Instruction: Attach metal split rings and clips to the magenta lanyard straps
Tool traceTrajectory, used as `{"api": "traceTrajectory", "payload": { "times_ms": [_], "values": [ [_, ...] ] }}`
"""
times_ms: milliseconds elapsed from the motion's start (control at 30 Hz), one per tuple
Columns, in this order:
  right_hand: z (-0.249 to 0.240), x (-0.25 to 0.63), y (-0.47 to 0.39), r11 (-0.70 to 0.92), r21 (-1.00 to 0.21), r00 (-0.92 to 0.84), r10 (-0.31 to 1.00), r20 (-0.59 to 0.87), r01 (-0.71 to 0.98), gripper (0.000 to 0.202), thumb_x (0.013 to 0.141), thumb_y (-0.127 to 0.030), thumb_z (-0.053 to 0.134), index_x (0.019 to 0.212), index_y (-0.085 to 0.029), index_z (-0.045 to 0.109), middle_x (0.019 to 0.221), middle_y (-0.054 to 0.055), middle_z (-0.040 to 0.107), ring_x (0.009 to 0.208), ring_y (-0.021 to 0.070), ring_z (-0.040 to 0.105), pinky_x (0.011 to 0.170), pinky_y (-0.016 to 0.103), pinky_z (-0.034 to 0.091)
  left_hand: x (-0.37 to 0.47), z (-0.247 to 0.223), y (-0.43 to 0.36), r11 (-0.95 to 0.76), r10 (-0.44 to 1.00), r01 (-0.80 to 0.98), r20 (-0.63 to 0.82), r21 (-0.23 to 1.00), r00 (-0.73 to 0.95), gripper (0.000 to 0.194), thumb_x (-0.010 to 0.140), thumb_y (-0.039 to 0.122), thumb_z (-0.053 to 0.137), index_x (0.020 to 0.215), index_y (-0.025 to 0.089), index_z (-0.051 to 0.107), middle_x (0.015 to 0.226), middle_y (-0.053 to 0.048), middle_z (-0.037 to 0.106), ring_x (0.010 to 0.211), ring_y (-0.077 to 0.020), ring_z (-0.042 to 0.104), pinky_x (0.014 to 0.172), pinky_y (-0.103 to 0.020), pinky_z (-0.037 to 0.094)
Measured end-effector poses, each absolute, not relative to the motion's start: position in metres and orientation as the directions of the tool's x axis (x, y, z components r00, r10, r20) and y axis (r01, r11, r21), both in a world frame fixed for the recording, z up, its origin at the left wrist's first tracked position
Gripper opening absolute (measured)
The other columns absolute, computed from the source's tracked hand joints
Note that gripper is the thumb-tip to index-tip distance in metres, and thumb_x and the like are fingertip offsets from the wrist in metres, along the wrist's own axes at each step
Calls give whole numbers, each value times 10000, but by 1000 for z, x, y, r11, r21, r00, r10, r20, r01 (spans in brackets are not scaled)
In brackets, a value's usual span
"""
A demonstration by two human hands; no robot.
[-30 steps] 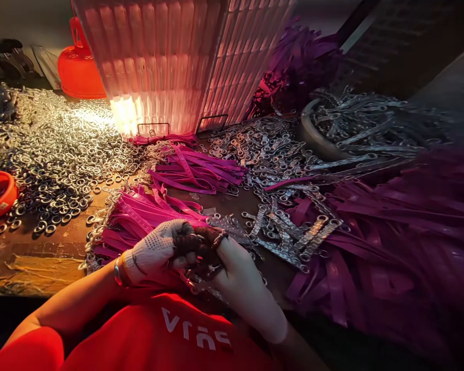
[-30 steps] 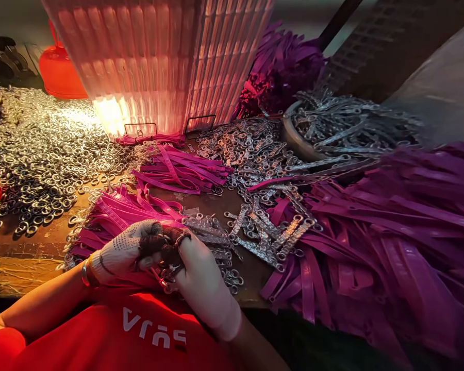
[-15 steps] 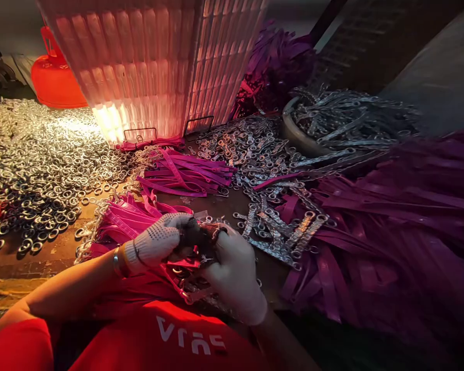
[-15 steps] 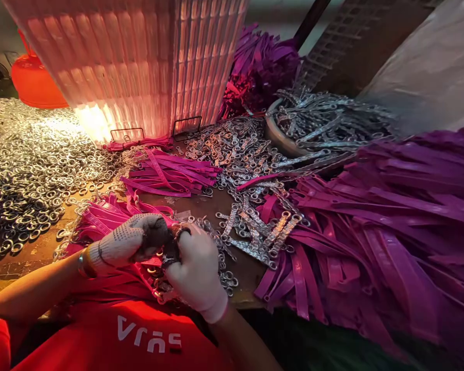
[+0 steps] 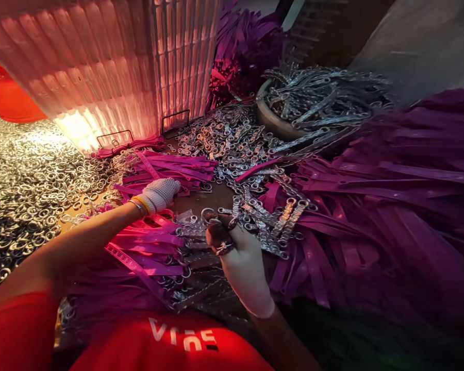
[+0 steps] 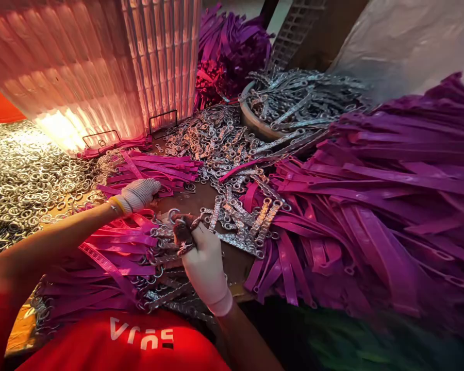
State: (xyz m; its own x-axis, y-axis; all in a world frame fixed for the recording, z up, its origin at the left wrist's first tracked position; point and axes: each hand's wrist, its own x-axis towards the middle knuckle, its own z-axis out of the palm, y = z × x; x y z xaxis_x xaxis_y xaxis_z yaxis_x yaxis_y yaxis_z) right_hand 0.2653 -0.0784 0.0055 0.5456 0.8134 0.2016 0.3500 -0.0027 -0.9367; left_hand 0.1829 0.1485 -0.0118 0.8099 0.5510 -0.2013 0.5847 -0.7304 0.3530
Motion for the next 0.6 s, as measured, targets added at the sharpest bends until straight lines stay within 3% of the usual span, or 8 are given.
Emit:
{"api": "traceTrajectory", "payload": {
  "times_ms": [100, 267, 367, 433, 467, 533, 600],
  "values": [
    [8, 262, -86, 36, -970, 511, 845, 157, 239, 274, 964, -394, 531, 1026, -201, 716, 720, -7, 604, 642, 138, 517, 596, 272, 429, 193, -29, 165, -717, 589, 632, -228, 295, 775, 243, 774, 147, 680, 1010, 94, 662, 1002, -185, 677, 945, -301, 674, 795, -337, 483],
    [10, 261, -89, 53, -973, 470, 869, 157, 226, 265, 962, -383, 537, 1039, -211, 723, 783, 15, 667, 703, 161, 575, 669, 299, 482, 185, -19, 156, -712, 594, 622, -193, 325, 781, 171, 820, 167, 631, 974, 106, 672, 1013, -152, 682, 933, -259, 660, 760, -298, 473],
    [11, 263, -85, 82, -944, 384, 899, 209, 321, 223, 936, -300, 536, 1029, -216, 721, 848, 18, 704, 762, 177, 604, 721, 301, 492, 160, 8, 128, -637, 553, 568, -204, 522, 808, 203, 938, 226, 480, 1013, 147, 651, 872, -67, 681, 675, -133, 610, 610, -225, 450],
    [10, 263, -82, 84, -898, 317, 918, 239, 433, 212, 897, -227, 522, 976, -210, 718, 813, 15, 697, 739, 181, 599, 682, 283, 471, 138, 27, 101, -310, 495, 476, -287, 823, 820, 237, 965, 320, 450, 970, 154, 619, 721, -21, 615, 460, -79, 464, 445, -200, 356],
    [9, 262, -81, 77, -857, 289, 923, 255, 509, 217, 874, -195, 508, 944, -205, 713, 785, 18, 685, 718, 183, 591, 657, 279, 452, 127, 35, 87, -154, 485, 433, -313, 888, 816, 256, 958, 375, 481, 895, 155, 597, 646, 3, 561, 419, -65, 412, 407, -190, 313],
    [7, 259, -79, 57, -729, 246, 921, 301, 682, 213, 829, -153, 487, 863, -197, 693, 739, 34, 655, 687, 192, 567, 625, 284, 408, 108, 49, 60, 35, 501, 355, -323, 934, 803, 308, 932, 422, 539, 764, 164, 538, 573, 30, 488, 396, -51, 366, 377, -176, 264],
    [7, 252, -78, 50, -564, 182, 920, 348, 825, 197, 775, -119, 484, 796, -192, 666, 737, 56, 639, 672, 197, 546, 613, 295, 371, 95, 56, 40, 91, 533, 321, -318, 943, 784, 348, 927, 427, 552, 700, 170, 492, 539, 40, 457, 397, -48, 356, 372, -170, 251]
  ]
}}
